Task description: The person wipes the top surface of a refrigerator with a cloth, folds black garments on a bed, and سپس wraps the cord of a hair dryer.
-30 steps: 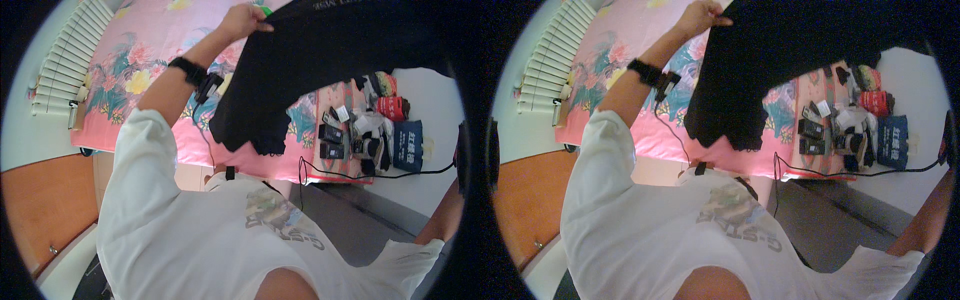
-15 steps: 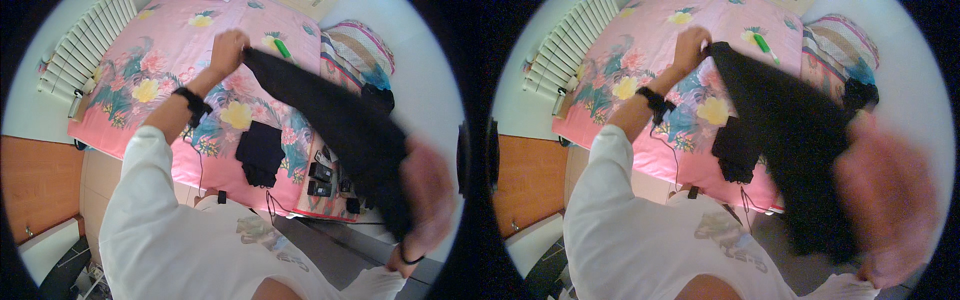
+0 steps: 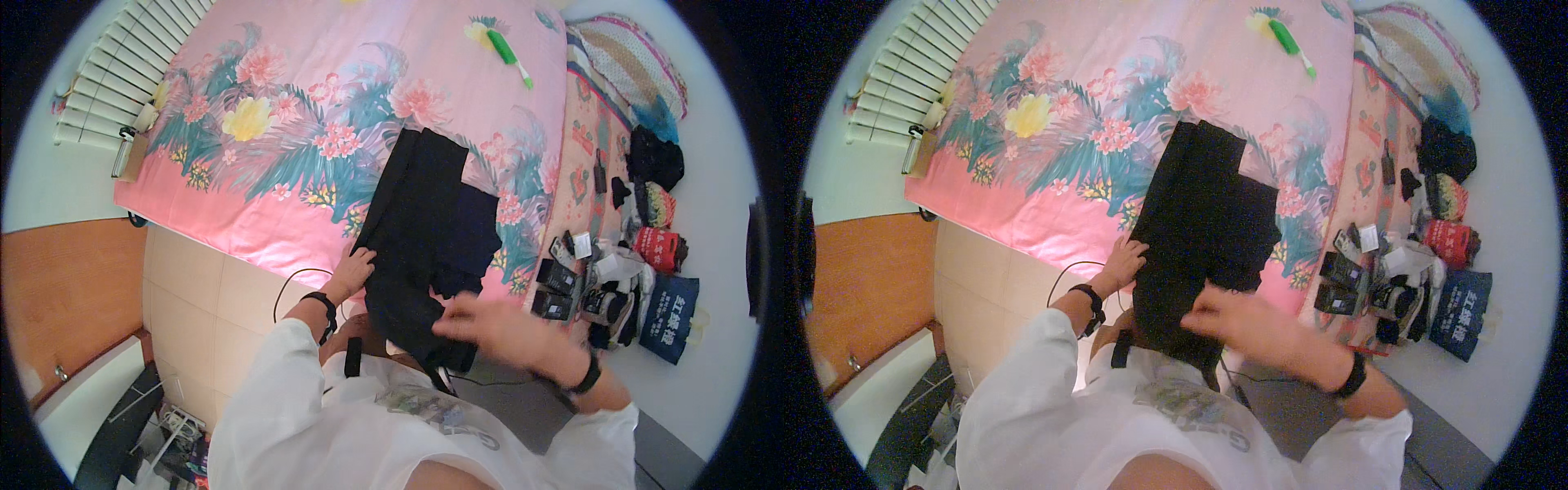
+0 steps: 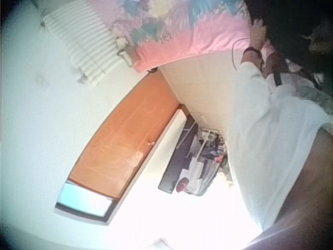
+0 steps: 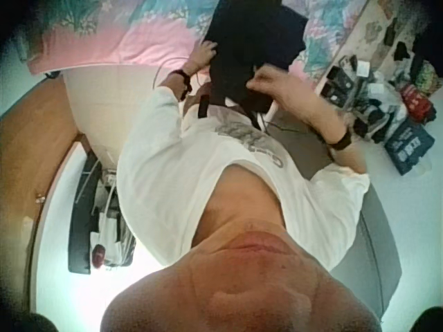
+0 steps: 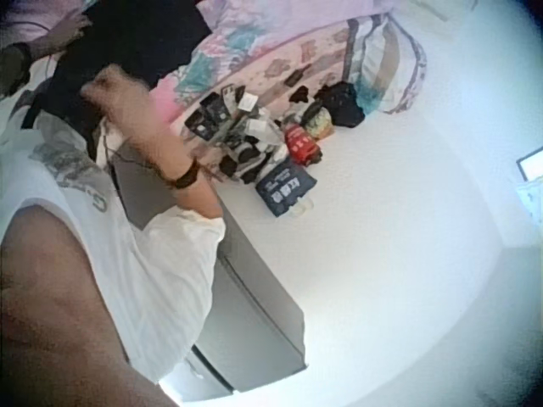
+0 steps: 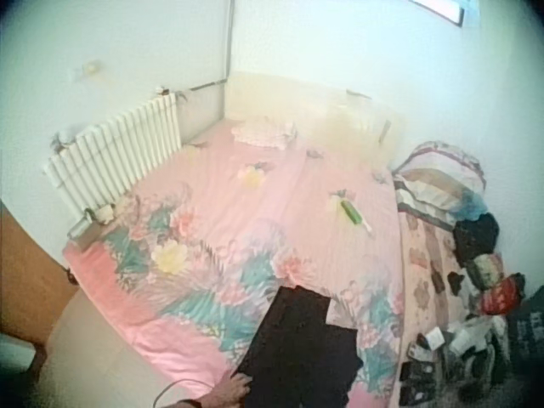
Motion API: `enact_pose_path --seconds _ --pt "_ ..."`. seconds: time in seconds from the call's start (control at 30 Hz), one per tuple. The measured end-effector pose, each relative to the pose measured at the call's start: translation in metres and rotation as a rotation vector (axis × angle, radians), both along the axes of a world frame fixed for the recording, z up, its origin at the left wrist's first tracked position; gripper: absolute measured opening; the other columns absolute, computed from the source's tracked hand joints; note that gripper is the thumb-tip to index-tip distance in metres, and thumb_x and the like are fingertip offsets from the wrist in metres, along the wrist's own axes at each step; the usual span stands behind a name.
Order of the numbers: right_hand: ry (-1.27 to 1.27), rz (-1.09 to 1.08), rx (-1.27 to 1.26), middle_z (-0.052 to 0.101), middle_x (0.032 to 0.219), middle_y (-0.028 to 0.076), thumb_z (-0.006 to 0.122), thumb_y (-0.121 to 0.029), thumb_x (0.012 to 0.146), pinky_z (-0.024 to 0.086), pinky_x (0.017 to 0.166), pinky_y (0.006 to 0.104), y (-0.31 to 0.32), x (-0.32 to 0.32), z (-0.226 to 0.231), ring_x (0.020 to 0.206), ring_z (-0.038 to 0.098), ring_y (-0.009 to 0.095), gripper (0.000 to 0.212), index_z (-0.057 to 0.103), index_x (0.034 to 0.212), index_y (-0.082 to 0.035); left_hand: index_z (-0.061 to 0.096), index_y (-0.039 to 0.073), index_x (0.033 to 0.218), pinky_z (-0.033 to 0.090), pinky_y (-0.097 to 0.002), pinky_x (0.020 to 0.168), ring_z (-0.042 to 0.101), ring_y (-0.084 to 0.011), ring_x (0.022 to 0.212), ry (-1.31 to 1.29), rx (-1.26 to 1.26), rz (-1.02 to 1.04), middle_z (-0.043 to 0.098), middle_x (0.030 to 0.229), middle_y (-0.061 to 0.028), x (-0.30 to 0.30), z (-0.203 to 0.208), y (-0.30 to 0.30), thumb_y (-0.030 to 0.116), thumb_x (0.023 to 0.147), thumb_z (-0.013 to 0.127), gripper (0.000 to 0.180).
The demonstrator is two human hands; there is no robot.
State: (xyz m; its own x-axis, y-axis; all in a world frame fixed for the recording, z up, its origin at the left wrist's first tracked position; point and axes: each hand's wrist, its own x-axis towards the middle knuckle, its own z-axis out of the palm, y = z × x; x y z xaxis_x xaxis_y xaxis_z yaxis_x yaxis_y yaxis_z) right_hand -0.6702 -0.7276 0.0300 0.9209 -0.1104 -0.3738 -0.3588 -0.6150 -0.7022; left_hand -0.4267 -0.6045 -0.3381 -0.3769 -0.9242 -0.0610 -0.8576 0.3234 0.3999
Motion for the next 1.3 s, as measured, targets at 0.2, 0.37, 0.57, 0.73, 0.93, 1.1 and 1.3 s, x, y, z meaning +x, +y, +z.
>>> enact_pose_path --seconds 0.2,0.37,0.57,0.73,0.93,1.1,1.3 --pt "-0.193 -0.293 -0.324 0.060 0.121 0.017 0.073 -0.003 0.070 0.046 0.096 0.0414 -0.200 0.023 -0.120 0.112 0.057 0.035 0.061 0.055 0.129 -0.006 0.062 0.012 0.091 0.031 -0.0627 0.101 0.062 -0.0250 0.099 0.116 0.721 0.319 0.066 0.085 -0.0027 0.017 -0.011 -0.009 0.018 0.070 0.070 0.023" --pt "0.063 -1.099 -0.643 0.057 0.117 0.025 0.065 -0.013 0.082 0.045 0.093 0.0469 -0.199 -0.058 -0.261 0.109 0.054 0.041 0.052 0.049 0.129 0.000 0.055 0.012 0.122 0.036 -0.0550 0.099 0.063 -0.0289 0.104 0.288 0.771 0.714 0.068 0.105 -0.0080 0.022 -0.044 -0.019 0.039 0.065 0.085 0.070" --pt "0.509 -1.383 0.044 0.063 0.079 0.010 0.075 -0.019 0.079 0.054 0.066 0.0397 0.044 -0.252 -0.450 0.080 0.065 0.026 0.041 0.055 0.111 -0.003 0.052 -0.011 0.119 0.051 -0.0451 0.088 0.060 -0.0386 0.108 0.081 0.796 1.241 0.062 0.115 -0.0249 -0.072 -0.064 -0.044 0.048 0.064 0.085 0.087" --pt "0.552 -2.044 0.897 0.060 0.090 0.013 0.079 -0.035 0.078 0.055 0.066 0.0409 0.071 -0.181 -0.414 0.083 0.063 0.027 0.059 0.050 0.116 0.000 0.056 0.000 0.114 0.049 -0.0389 0.092 0.058 -0.0270 0.092 1.608 1.383 1.633 0.060 0.101 -0.0134 -0.053 -0.129 0.010 0.049 0.078 0.077 0.064" --pt "0.113 -2.441 1.485 0.053 0.109 0.017 0.081 -0.054 0.070 0.055 0.082 0.0412 0.050 -0.152 -0.406 0.100 0.059 0.029 0.086 0.045 0.126 0.001 0.055 0.003 0.118 0.045 -0.0411 0.096 0.054 -0.0271 0.105 1.688 1.423 1.516 0.058 0.114 -0.0099 -0.080 -0.105 -0.010 0.042 0.083 0.072 0.055" --pt "-0.436 -2.541 1.597 0.056 0.122 0.012 0.076 -0.052 0.077 0.051 0.091 0.0440 0.068 -0.140 -0.435 0.108 0.058 0.027 0.078 0.047 0.133 -0.006 0.056 0.004 0.117 0.045 -0.0470 0.095 0.055 -0.0292 0.111 1.657 1.316 1.530 0.061 0.118 -0.0098 -0.082 -0.029 -0.055 0.028 0.085 0.063 0.040" --pt "-0.536 -2.668 1.415 0.061 0.115 0.007 0.076 -0.050 0.078 0.045 0.097 0.0467 0.072 -0.113 -0.450 0.108 0.057 0.025 0.073 0.050 0.131 -0.007 0.055 0.002 0.119 0.043 -0.0503 0.101 0.060 -0.0307 0.109 2.051 0.963 1.052 0.062 0.117 -0.0135 -0.068 0.061 -0.213 0.030 0.095 0.058 0.037"
